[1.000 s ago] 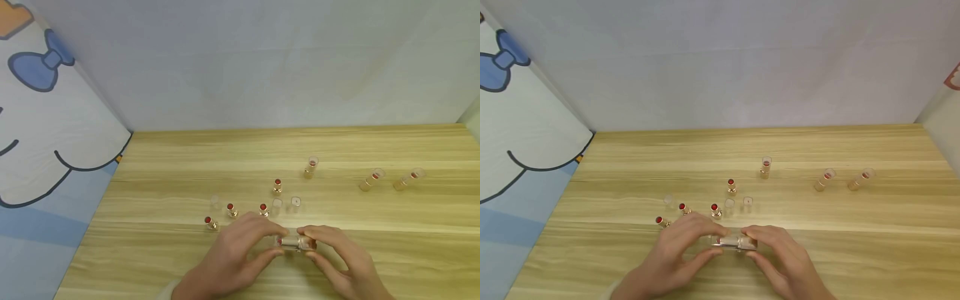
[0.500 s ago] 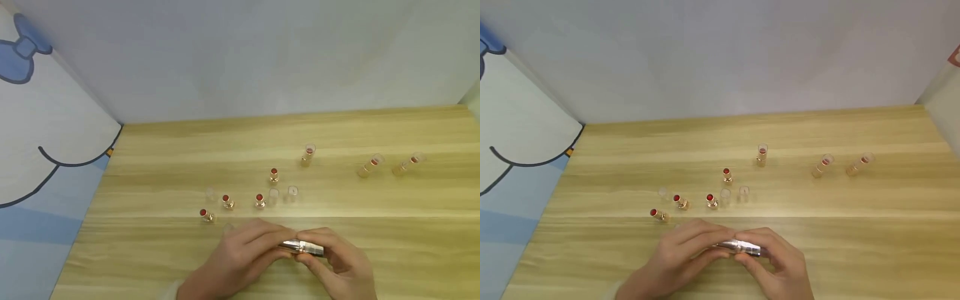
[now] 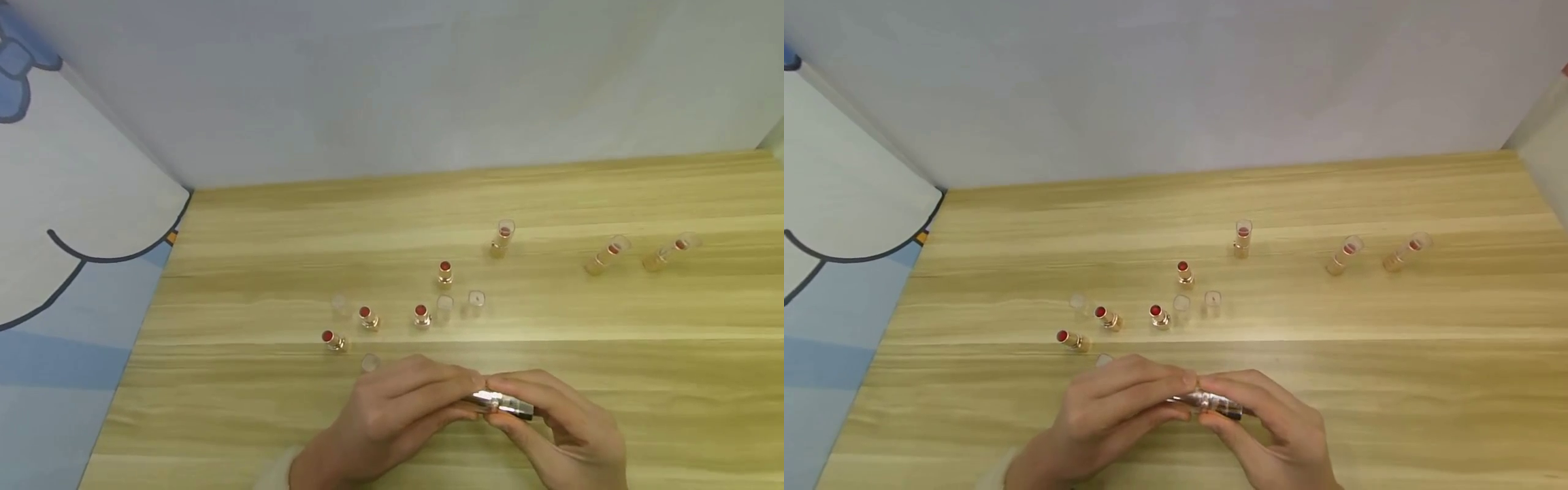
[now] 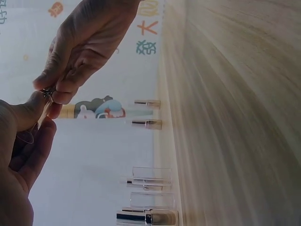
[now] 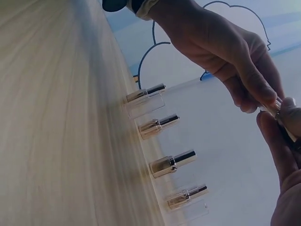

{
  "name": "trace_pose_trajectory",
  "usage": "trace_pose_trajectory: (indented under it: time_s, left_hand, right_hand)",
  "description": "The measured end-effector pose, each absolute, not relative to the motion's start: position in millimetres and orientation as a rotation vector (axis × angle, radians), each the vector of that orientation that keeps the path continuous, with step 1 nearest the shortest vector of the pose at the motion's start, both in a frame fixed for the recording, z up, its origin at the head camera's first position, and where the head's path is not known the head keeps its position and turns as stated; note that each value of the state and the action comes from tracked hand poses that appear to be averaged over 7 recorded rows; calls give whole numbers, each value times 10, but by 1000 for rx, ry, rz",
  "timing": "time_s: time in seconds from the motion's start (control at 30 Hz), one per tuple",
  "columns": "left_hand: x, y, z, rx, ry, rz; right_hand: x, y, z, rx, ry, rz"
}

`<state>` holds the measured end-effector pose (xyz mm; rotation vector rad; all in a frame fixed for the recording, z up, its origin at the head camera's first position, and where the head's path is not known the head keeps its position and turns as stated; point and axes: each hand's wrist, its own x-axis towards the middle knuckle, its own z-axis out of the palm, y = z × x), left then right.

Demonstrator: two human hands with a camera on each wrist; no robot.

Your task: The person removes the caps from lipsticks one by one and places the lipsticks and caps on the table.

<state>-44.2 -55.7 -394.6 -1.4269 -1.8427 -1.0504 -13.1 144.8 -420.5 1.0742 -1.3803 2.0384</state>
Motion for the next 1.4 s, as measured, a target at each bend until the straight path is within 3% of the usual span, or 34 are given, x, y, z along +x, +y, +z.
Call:
trace_pose_trajectory:
  time_s: [0.57, 0.97, 1.4]
  left_hand:
    - [-404, -557, -3782, -1394, -1956, -1048]
    - [-471, -523, -3857, -1456, -1948, -1307]
    - [-433, -548, -3993, -1364, -1959, -1153]
  right_hand:
    - [-225, 1551, -4231, 1153, -1478, 1941]
    - [-240, 1540, -4277, 1146, -1383, 2036]
    - [-222, 1541, -4370, 1050, -1587, 1783]
